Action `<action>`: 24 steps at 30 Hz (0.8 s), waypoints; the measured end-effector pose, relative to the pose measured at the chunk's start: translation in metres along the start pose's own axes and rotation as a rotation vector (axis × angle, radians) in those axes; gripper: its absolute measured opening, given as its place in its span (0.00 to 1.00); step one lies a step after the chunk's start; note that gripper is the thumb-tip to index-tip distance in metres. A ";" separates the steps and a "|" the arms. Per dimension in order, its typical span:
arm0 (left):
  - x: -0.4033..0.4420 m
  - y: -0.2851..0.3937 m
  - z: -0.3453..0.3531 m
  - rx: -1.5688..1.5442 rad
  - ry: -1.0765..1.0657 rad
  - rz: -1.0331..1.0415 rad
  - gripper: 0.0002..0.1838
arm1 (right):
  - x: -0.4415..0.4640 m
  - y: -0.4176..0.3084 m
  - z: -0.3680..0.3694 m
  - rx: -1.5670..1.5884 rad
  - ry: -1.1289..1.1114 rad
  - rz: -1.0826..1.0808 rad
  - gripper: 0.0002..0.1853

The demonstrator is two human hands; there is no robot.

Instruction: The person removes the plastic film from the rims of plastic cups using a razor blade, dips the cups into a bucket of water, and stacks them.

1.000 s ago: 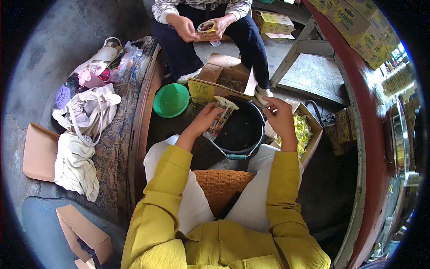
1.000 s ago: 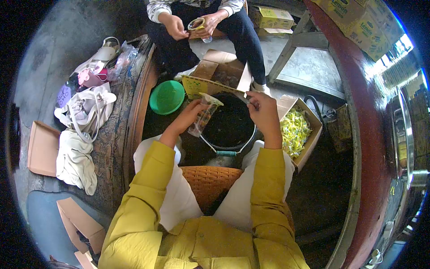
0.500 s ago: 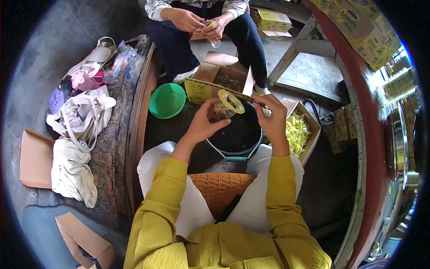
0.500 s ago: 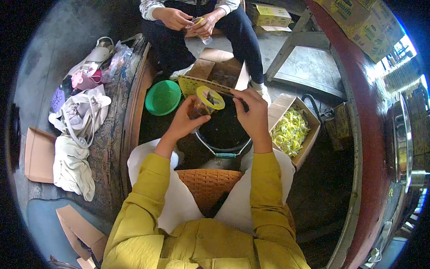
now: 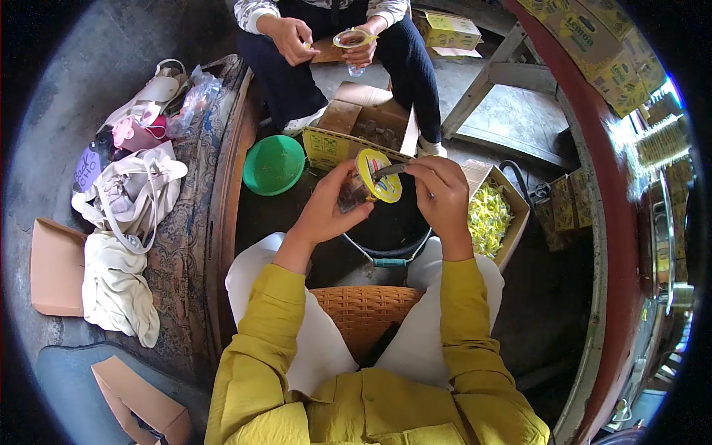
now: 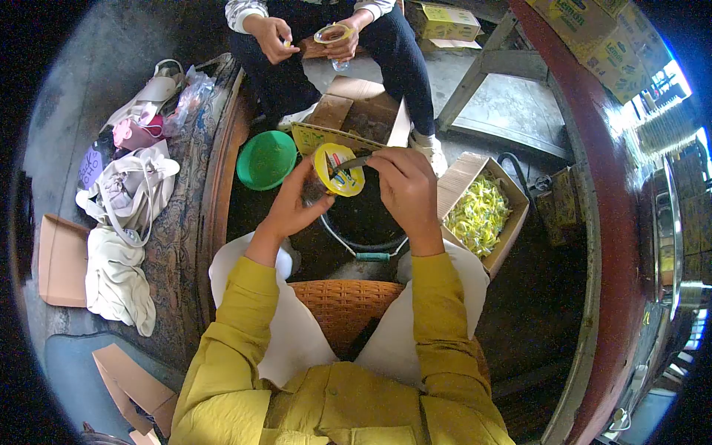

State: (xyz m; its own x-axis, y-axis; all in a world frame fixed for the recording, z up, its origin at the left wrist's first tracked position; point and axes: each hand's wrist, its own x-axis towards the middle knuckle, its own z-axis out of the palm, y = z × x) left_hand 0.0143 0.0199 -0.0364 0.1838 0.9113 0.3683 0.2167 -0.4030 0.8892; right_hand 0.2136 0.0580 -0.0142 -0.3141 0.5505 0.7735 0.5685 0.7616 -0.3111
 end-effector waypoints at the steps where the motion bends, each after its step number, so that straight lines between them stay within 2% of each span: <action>1: 0.000 0.003 0.000 0.020 -0.012 -0.019 0.33 | -0.001 0.001 0.002 -0.001 0.000 -0.004 0.13; 5: 0.001 0.001 0.002 0.084 0.003 -0.043 0.36 | -0.002 -0.002 0.005 -0.023 0.024 -0.010 0.11; 8: 0.002 -0.007 0.005 0.022 0.063 -0.037 0.34 | 0.000 -0.005 0.005 -0.023 0.011 -0.051 0.10; 14: 0.003 -0.004 -0.002 0.147 0.042 -0.011 0.32 | -0.001 -0.004 0.008 0.011 0.018 -0.055 0.09; 24: 0.006 0.002 -0.010 0.238 0.062 0.082 0.29 | -0.003 -0.009 0.013 0.082 0.027 0.011 0.20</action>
State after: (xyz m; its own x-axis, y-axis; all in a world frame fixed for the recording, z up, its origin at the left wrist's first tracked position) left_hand 0.0062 0.0249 -0.0294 0.1525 0.8751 0.4594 0.4239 -0.4778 0.7694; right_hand 0.1994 0.0539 -0.0214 -0.2871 0.5502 0.7842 0.5073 0.7817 -0.3628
